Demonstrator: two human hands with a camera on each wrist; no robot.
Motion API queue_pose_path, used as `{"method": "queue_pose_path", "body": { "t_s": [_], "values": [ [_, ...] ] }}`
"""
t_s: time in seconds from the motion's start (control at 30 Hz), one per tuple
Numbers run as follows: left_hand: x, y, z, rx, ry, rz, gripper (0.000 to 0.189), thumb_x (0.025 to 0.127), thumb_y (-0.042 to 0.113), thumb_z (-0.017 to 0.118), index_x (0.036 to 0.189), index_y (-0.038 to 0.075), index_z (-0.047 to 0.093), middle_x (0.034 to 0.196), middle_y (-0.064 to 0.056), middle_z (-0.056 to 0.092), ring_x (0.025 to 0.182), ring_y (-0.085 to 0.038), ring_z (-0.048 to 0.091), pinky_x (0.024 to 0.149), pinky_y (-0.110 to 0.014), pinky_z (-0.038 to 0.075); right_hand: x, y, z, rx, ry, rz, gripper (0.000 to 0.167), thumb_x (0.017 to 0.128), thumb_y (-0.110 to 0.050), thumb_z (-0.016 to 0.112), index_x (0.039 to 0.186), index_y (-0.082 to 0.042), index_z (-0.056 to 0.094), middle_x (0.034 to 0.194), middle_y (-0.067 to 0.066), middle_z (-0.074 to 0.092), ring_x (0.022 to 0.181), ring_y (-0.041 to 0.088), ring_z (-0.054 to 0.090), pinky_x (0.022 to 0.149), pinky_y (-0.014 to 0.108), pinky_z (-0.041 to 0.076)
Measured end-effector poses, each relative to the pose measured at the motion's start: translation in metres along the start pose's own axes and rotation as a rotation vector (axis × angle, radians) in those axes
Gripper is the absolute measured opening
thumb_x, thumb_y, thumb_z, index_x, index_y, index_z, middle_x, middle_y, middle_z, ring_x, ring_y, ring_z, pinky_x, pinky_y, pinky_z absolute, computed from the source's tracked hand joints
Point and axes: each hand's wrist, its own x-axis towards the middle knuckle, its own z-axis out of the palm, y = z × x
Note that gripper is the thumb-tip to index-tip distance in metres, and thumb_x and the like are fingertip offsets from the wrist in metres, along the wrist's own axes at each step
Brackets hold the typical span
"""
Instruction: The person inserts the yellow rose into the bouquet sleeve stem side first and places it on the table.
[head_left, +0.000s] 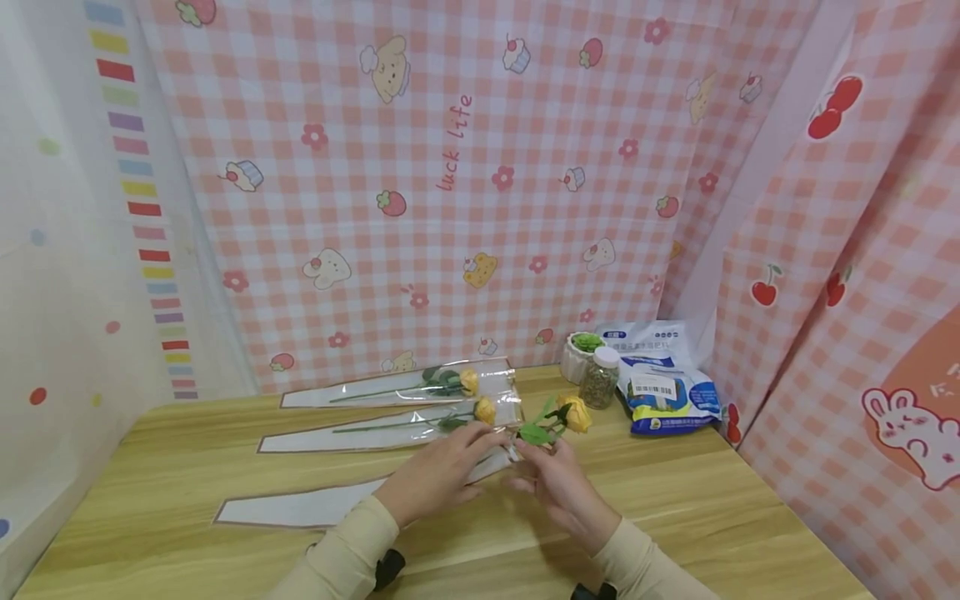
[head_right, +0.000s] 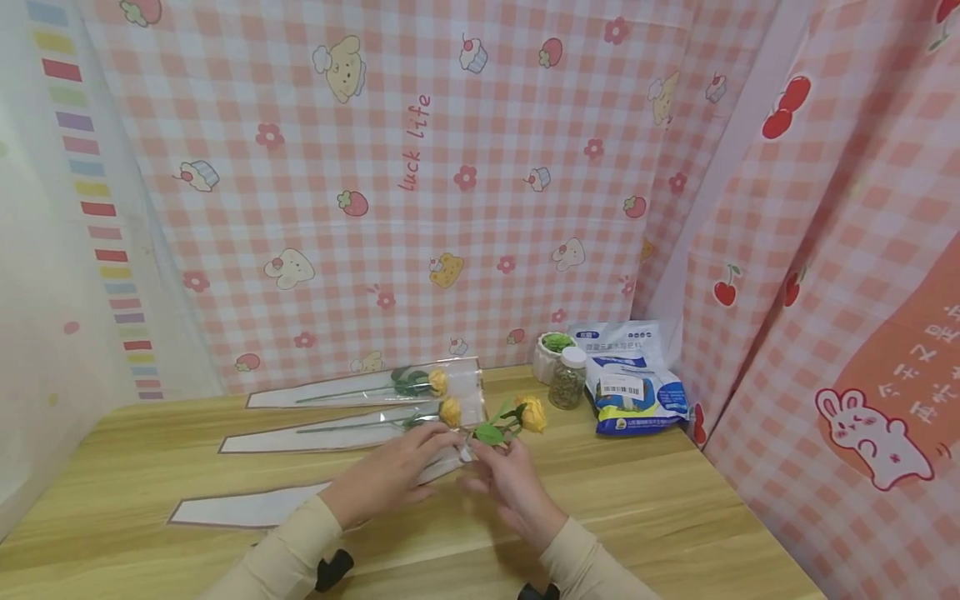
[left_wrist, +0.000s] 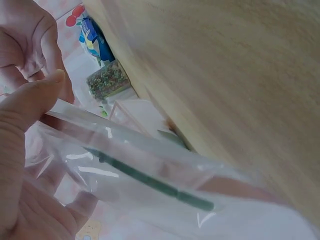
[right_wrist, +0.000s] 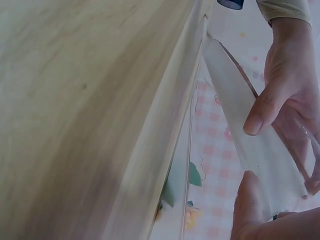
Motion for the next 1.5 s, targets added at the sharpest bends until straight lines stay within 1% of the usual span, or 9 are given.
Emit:
{"method": "queue_pose_path", "body": {
  "t_s": [0.1,0.23,0.47,0.57,0.77,0.97,1.1,1.27,1.5],
  "values": [
    [-0.001,-0.001,0.000,-0.001,-0.002,-0.021,0.096,0.080,0.029,0.088,0.156,0.022,0.029,0.143,-0.007,0.049,0.121,-0.024,0.058,0.102,-0.042,0.051,0.001,0.000,0.000,0.003,0.018,-0.012,0.035,0.102,-0.006,0.056,0.134,0.004,0.044,0.106,0.002,0.069,0.090,0.014,0.068,0.081,0.034,0.061],
    [-0.004,-0.005,-0.001,-0.018,-0.014,-0.096,0.127,0.068,0.040,0.093,0.162,0.021,0.009,0.155,-0.012,0.039,0.137,-0.030,0.046,0.109,-0.054,0.042,0.003,0.000,0.000,-0.025,0.056,-0.035,0.034,0.102,-0.006,0.057,0.132,0.002,0.043,0.105,0.003,0.066,0.087,0.013,0.065,0.073,0.027,0.060],
    [-0.015,-0.011,-0.002,-0.099,-0.153,-0.271,0.154,0.050,0.051,0.095,0.163,0.018,-0.004,0.164,-0.017,0.023,0.145,-0.041,0.033,0.103,-0.075,0.034,0.007,-0.001,-0.001,0.000,0.070,-0.049,0.034,0.102,-0.002,0.056,0.131,0.004,0.041,0.105,0.007,0.065,0.085,0.014,0.067,0.071,0.028,0.061],
    [-0.019,-0.014,0.000,-0.181,-0.195,-0.313,0.153,0.051,0.052,0.094,0.163,0.017,-0.005,0.164,-0.020,0.023,0.147,-0.044,0.029,0.104,-0.078,0.030,0.008,-0.002,-0.001,0.003,0.075,-0.054,0.032,0.101,-0.002,0.057,0.129,0.003,0.042,0.101,0.005,0.063,0.081,0.012,0.063,0.065,0.024,0.059],
    [-0.020,-0.019,0.007,-0.378,-0.177,-0.367,0.144,0.061,0.042,0.096,0.163,0.019,-0.004,0.162,-0.025,0.025,0.146,-0.044,0.029,0.107,-0.076,0.026,0.007,-0.003,0.001,-0.034,0.080,-0.065,0.031,0.101,-0.001,0.058,0.127,0.003,0.043,0.101,0.003,0.063,0.083,0.012,0.062,0.067,0.024,0.058],
    [-0.019,-0.020,0.013,-0.343,-0.112,-0.358,0.122,0.068,0.030,0.094,0.159,0.005,0.017,0.155,-0.027,0.035,0.143,-0.048,0.032,0.107,-0.073,0.032,0.003,-0.006,0.005,-0.149,0.063,-0.105,0.026,0.104,0.000,0.049,0.127,0.011,0.049,0.105,0.007,0.060,0.091,0.014,0.060,0.075,0.025,0.057],
    [-0.019,-0.019,0.015,-0.338,-0.078,-0.347,0.109,0.073,0.026,0.091,0.156,0.003,0.023,0.146,-0.023,0.045,0.133,-0.041,0.046,0.104,-0.065,0.041,0.001,-0.007,0.008,-0.186,0.054,-0.143,0.023,0.106,0.000,0.043,0.119,0.014,0.053,0.104,0.010,0.059,0.092,0.013,0.060,0.078,0.025,0.057],
    [-0.019,-0.019,0.016,-0.339,-0.033,-0.321,0.101,0.078,0.024,0.087,0.155,0.005,0.024,0.145,-0.019,0.045,0.128,-0.032,0.050,0.109,-0.053,0.042,0.003,-0.008,0.010,-0.145,0.108,-0.213,0.012,0.100,0.006,0.054,0.105,0.014,0.060,0.096,0.009,0.065,0.084,0.011,0.066,0.081,0.025,0.059],
    [-0.019,-0.020,0.015,-0.358,0.006,-0.308,0.096,0.082,0.023,0.084,0.154,0.001,0.025,0.143,-0.020,0.045,0.126,-0.033,0.050,0.111,-0.051,0.041,0.005,-0.011,0.008,-0.087,0.141,-0.247,0.005,0.096,0.008,0.061,0.092,0.009,0.060,0.097,0.008,0.068,0.082,0.014,0.071,0.082,0.031,0.060]
  ]
}}
